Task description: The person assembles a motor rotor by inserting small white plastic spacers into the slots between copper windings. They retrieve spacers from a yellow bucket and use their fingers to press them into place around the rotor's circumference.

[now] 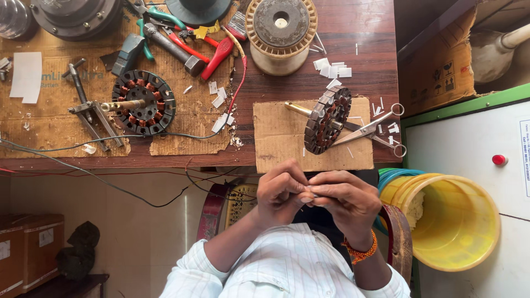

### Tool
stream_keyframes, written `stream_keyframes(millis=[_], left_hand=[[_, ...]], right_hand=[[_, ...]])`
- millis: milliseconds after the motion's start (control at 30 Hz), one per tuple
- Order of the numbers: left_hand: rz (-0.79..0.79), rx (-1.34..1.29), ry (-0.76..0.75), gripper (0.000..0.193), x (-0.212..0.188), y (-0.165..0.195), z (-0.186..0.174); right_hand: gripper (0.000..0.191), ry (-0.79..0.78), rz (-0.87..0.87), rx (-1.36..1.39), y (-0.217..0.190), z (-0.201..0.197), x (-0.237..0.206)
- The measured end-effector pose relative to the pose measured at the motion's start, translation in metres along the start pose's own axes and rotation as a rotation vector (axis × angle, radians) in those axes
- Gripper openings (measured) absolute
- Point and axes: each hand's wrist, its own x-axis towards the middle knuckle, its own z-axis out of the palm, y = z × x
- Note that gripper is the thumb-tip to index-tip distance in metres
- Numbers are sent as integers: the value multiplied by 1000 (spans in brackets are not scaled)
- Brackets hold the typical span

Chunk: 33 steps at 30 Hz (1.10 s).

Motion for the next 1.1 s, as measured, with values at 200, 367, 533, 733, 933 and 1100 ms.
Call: stream_keyframes(millis=[200,367,533,733,933,1100], left_hand=[[-319,-170,117,19,7,-10,15],[-277,179,288,39,30,-19,21],[-221,163,288,49,41,-17,27],[-234,275,204,53,50,-11,12],[-198,396,127,56,64,-2,2],[-222,429,73,56,67,-5,-1]], right_hand=[[10,173,96,-147,4,-15,30],[10,-19,-15,-463,1,-17,71],[9,-126,6,-495,-6,-5,92],[10,-89,-135,-537,0,4,99],[13,-9,-249,-652,9,10,95],[29,59,-246,-460,20,2,87]])
